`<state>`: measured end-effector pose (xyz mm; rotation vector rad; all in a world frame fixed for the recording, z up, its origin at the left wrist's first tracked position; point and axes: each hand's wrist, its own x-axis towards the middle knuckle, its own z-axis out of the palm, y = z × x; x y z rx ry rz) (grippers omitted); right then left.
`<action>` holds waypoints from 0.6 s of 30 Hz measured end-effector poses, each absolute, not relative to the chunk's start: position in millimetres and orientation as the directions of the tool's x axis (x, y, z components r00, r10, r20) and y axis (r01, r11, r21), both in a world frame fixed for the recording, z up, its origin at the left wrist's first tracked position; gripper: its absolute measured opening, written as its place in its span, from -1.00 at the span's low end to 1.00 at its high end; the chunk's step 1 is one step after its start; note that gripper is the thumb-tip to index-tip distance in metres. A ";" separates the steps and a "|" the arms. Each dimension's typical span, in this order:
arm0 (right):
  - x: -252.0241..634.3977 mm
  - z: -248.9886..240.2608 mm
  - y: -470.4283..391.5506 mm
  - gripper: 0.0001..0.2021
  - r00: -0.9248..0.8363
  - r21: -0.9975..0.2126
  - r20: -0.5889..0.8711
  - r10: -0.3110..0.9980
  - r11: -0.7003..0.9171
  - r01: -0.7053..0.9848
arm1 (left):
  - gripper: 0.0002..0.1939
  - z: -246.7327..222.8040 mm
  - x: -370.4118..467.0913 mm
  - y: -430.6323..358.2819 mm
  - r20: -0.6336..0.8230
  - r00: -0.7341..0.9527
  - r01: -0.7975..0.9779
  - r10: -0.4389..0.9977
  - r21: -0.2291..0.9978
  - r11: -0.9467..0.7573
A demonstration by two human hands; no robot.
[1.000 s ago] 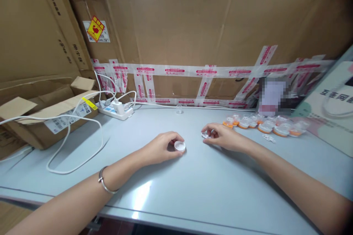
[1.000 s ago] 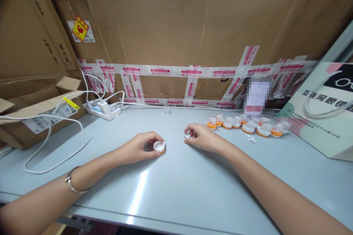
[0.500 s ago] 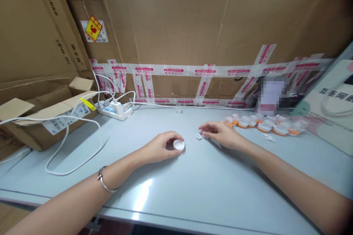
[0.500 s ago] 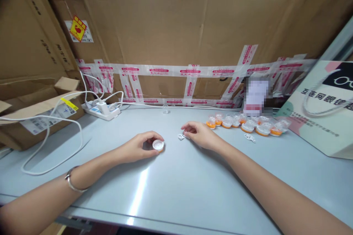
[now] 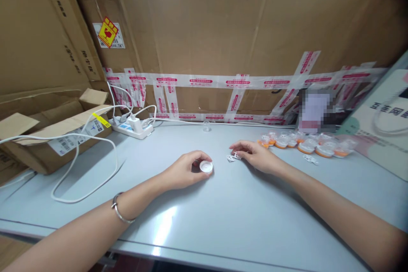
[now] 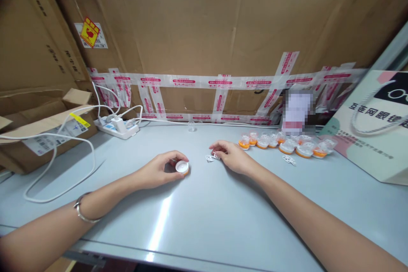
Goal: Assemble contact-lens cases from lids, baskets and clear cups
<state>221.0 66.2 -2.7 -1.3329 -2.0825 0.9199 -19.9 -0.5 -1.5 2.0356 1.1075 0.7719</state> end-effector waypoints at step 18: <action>221.3 2.7 64.6 -0.77 -0.326 -0.737 0.044 0.944 0.251 0.628 | -0.72 1.4 -16.6 -9.8 0.305 0.543 0.498 0.782 0.634 -0.592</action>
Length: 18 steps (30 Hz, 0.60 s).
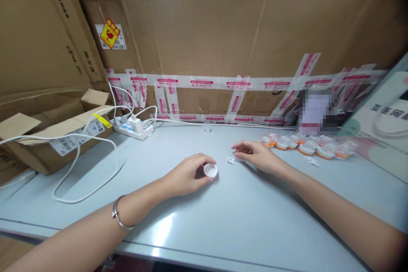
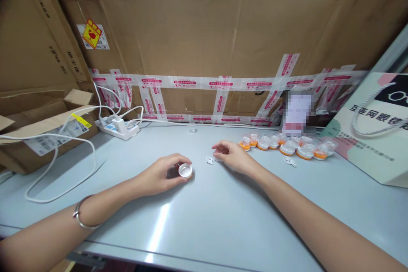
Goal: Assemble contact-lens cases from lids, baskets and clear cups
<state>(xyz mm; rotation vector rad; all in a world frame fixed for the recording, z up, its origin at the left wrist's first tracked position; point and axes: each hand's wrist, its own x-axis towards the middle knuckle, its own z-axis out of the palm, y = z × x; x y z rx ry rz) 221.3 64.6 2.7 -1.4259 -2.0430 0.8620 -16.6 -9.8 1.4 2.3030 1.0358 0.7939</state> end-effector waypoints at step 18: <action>169.4 -4.7 3.8 -0.80 -0.582 -0.871 -0.130 0.803 -0.372 -0.320 | -0.65 7.0 -12.8 -9.0 0.496 0.456 0.338 0.739 0.671 -0.660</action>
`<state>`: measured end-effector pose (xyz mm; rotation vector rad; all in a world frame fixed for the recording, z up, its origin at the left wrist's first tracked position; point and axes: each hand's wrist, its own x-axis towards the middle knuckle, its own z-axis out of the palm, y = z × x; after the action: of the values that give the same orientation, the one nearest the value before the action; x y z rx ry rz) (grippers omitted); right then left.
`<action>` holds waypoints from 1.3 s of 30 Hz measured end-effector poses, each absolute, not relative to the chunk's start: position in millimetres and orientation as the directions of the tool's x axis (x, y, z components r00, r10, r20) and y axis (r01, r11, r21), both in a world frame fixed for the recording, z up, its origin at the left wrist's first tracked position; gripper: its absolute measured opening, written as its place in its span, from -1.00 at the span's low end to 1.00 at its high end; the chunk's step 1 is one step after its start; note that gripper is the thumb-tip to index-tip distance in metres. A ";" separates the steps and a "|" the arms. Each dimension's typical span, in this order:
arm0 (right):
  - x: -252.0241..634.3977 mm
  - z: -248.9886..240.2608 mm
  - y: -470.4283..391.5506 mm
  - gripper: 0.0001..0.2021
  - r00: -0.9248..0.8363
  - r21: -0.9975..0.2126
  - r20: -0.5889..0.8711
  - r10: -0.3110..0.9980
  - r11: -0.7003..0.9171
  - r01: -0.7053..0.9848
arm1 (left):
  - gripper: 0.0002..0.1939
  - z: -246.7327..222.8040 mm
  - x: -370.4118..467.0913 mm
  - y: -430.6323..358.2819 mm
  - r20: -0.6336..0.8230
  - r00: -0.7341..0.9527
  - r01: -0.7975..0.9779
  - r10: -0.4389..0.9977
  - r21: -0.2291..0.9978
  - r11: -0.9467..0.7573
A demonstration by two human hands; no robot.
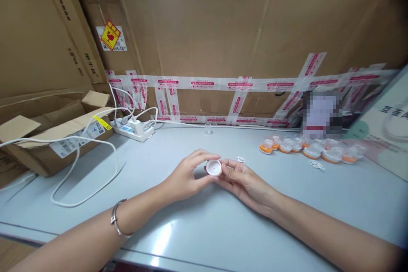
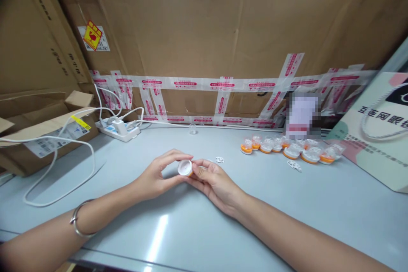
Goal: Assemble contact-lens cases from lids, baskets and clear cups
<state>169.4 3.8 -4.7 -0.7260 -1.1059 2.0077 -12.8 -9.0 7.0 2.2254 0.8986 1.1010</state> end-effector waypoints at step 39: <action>179.8 19.2 12.8 -0.81 -0.526 -0.941 -0.220 0.822 -0.320 -0.106 | -0.69 8.1 -15.3 -9.7 0.657 0.438 0.408 0.614 0.463 -0.787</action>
<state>179.8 12.8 19.2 -0.9649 -1.2810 1.9048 -15.3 -9.7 8.1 2.4556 0.8894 1.2698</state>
